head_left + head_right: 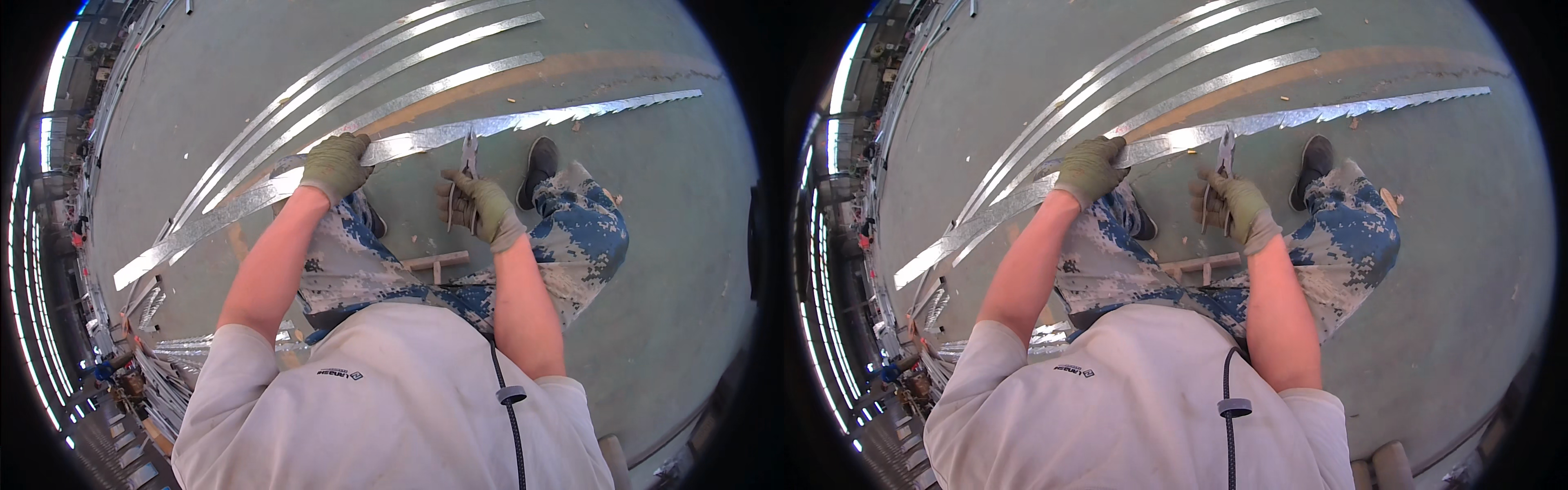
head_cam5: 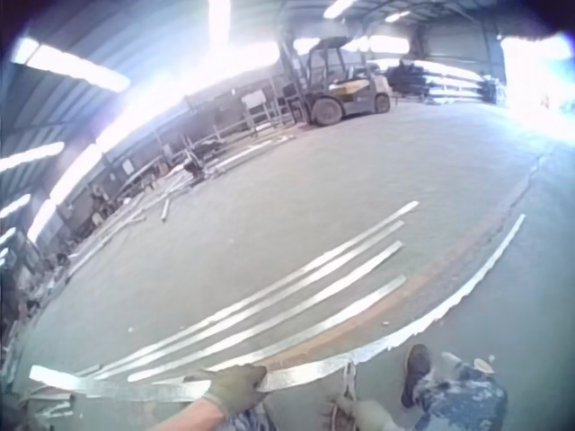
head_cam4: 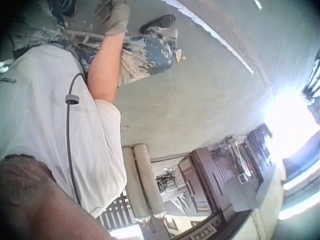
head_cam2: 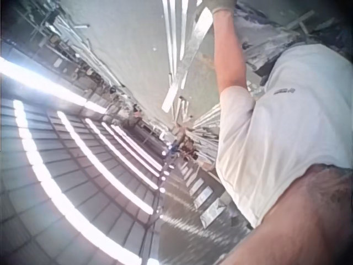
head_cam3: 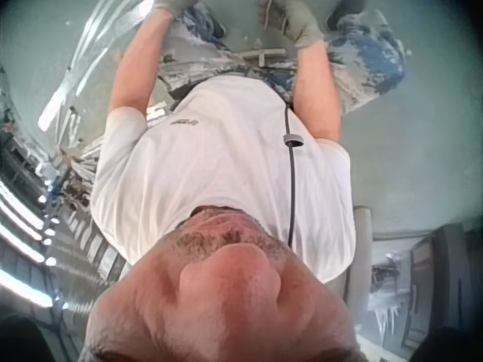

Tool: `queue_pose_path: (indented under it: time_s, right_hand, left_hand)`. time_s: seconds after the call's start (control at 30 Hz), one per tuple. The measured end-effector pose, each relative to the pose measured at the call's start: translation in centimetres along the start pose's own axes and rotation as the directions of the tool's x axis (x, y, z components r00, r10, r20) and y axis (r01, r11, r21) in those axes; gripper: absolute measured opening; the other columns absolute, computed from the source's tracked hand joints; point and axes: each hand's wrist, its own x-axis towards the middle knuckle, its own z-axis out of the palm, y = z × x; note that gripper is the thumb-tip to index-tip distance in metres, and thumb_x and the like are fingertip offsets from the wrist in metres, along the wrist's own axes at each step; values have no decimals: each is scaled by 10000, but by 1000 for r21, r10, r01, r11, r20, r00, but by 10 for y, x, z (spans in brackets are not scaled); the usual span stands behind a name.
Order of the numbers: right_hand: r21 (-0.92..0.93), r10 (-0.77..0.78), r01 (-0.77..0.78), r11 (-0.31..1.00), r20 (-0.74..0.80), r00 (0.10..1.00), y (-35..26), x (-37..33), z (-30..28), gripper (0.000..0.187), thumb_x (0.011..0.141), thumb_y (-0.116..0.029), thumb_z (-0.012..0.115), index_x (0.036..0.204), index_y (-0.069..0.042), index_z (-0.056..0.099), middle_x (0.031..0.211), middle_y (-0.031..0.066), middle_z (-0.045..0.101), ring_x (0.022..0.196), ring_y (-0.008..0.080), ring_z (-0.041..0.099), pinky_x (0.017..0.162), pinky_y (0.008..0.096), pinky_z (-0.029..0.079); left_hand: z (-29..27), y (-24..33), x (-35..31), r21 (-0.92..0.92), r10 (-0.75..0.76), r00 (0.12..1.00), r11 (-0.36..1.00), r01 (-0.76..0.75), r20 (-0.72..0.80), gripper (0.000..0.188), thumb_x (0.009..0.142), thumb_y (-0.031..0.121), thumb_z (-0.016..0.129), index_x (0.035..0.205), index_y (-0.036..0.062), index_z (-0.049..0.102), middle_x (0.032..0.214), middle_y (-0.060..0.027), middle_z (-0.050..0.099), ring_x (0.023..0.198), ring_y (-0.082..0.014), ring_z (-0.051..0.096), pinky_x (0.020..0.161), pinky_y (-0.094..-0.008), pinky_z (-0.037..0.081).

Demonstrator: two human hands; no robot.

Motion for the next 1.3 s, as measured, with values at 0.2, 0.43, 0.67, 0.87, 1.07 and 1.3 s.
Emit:
queue_pose_path:
  time_s: [0.2, 0.43, 0.67, 0.87, 1.07, 1.3]
  right_hand:
    - [-431, 74, -124, 894, -131, 989, 37, 8, 0, 349, 1058, -315, 715, 1320, -87, 680, 1028, 92, 779, 811, 218, 754, 671, 375, 623]
    - [-535, 35, -77, 841, -87, 996, 46, 15, 6, 312, 1084, -316, 667, 1296, -86, 672, 1002, 85, 753, 753, 190, 716, 662, 367, 603]
    - [-531, 14, -63, 845, -96, 995, 46, 8, 17, 307, 1092, -308, 652, 1284, -68, 648, 974, 86, 737, 733, 185, 694, 624, 358, 566]
    - [-520, -31, -25, 854, -99, 995, 47, 8, 18, 296, 1096, -297, 644, 1258, -49, 647, 954, 87, 728, 719, 180, 672, 612, 357, 545]
    - [-558, 4, -80, 826, -136, 991, 42, 10, 21, 339, 1112, -298, 631, 1369, -78, 632, 985, 77, 742, 740, 177, 696, 641, 337, 560]
    - [-596, 0, -109, 795, -180, 984, 46, 8, 22, 339, 1104, -311, 642, 1338, -65, 641, 974, 78, 735, 726, 171, 690, 621, 322, 552]
  left_hand:
    - [17, 1, 3, 69, -18, 998, 997, 14, 59, 474, 906, 356, 775, 1306, 114, 696, 1219, -156, 736, 1183, -351, 704, 1015, -467, 554]
    - [19, -2, -1, 19, -12, 1000, 1000, 12, 16, 486, 893, 335, 789, 1316, 114, 698, 1233, -145, 737, 1190, -339, 703, 1015, -462, 553]
    - [28, -5, 0, -12, 15, 1000, 1000, -15, -12, 471, 906, 342, 768, 1310, 110, 701, 1233, -144, 729, 1203, -334, 694, 1024, -462, 549]
    - [37, -10, 0, -15, 35, 999, 999, -36, -36, 486, 909, 360, 762, 1317, 105, 700, 1240, -145, 721, 1219, -337, 677, 1038, -460, 541]
    - [32, -7, 0, -19, 33, 999, 999, -33, -2, 471, 912, 368, 756, 1301, 106, 707, 1216, -147, 728, 1205, -340, 676, 1032, -467, 535]
    - [47, -12, 3, 5, 62, 992, 998, -62, -107, 436, 910, 372, 747, 1255, 106, 720, 1163, -147, 743, 1158, -346, 696, 1011, -474, 540]
